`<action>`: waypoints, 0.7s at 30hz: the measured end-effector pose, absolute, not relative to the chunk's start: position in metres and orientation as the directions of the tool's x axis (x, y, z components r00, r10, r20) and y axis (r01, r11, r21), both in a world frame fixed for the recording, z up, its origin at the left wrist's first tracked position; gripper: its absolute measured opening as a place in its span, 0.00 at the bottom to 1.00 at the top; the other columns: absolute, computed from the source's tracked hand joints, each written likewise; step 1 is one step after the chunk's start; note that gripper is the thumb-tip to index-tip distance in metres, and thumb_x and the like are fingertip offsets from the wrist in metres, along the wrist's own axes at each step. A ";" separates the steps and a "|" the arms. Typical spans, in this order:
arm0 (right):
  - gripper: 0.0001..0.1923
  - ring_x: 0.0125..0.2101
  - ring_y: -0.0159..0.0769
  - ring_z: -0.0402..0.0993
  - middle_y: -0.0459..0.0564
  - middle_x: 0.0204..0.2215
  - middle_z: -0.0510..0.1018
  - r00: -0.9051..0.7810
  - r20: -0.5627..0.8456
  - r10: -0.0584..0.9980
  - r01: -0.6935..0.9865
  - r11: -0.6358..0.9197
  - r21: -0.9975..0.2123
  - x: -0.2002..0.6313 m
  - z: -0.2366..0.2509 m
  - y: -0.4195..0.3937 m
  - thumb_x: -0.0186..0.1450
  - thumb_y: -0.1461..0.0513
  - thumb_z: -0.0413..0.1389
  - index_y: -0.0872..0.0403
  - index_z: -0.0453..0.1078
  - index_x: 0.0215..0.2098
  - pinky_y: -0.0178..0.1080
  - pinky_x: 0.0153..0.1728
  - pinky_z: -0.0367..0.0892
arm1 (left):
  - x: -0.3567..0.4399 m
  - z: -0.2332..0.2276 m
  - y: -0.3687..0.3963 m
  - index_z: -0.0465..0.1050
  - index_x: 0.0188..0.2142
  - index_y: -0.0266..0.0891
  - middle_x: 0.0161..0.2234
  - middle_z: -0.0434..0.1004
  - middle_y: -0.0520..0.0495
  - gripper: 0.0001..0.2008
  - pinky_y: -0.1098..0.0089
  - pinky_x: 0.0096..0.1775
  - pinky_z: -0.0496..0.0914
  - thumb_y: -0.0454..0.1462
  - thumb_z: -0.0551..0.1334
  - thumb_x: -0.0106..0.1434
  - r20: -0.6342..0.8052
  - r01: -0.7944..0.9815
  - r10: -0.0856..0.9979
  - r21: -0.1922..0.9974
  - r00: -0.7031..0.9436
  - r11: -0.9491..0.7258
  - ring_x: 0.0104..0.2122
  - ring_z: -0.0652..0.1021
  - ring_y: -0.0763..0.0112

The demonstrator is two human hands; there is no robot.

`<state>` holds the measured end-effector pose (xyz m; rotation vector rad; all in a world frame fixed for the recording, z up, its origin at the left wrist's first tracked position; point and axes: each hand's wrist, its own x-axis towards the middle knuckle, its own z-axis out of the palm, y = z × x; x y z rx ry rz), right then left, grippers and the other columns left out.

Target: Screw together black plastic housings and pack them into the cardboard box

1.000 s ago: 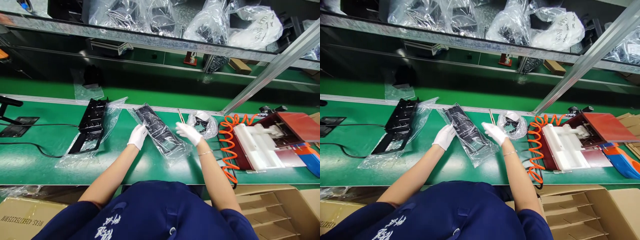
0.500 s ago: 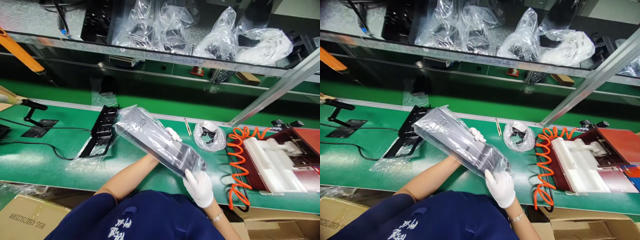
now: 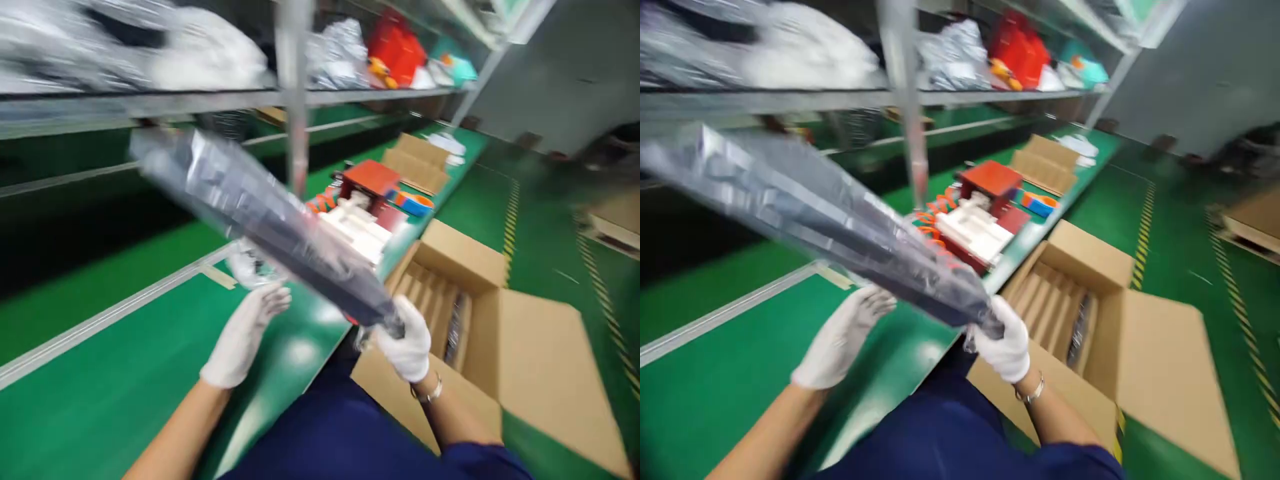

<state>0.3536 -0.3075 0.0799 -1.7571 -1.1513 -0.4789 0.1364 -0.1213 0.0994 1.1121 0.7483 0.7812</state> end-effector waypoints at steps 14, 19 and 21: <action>0.19 0.46 0.36 0.78 0.53 0.50 0.78 0.926 -0.269 -0.266 -0.337 -0.256 -0.906 0.535 0.022 -0.419 0.73 0.55 0.60 0.58 0.71 0.56 0.43 0.48 0.79 | 0.109 0.055 -0.117 0.82 0.40 0.47 0.41 0.86 0.44 0.33 0.49 0.56 0.76 0.66 0.73 0.45 -0.462 0.248 0.749 0.887 0.475 0.389 0.45 0.82 0.50; 0.22 0.51 0.38 0.77 0.55 0.53 0.76 0.847 -0.440 -0.298 -0.525 -0.349 -0.776 0.520 -0.011 -0.430 0.73 0.52 0.59 0.57 0.71 0.58 0.47 0.52 0.78 | 0.102 0.052 -0.122 0.82 0.39 0.50 0.41 0.86 0.45 0.26 0.43 0.59 0.75 0.64 0.70 0.52 -0.468 0.290 0.755 0.883 0.460 0.370 0.46 0.83 0.46; 0.22 0.50 0.38 0.77 0.55 0.53 0.77 0.851 -0.434 -0.296 -0.523 -0.397 -0.754 0.520 -0.007 -0.435 0.73 0.52 0.60 0.57 0.71 0.58 0.46 0.52 0.78 | 0.099 0.050 -0.124 0.82 0.38 0.53 0.40 0.86 0.48 0.24 0.41 0.61 0.73 0.65 0.69 0.53 -0.467 0.285 0.761 0.883 0.450 0.373 0.46 0.82 0.44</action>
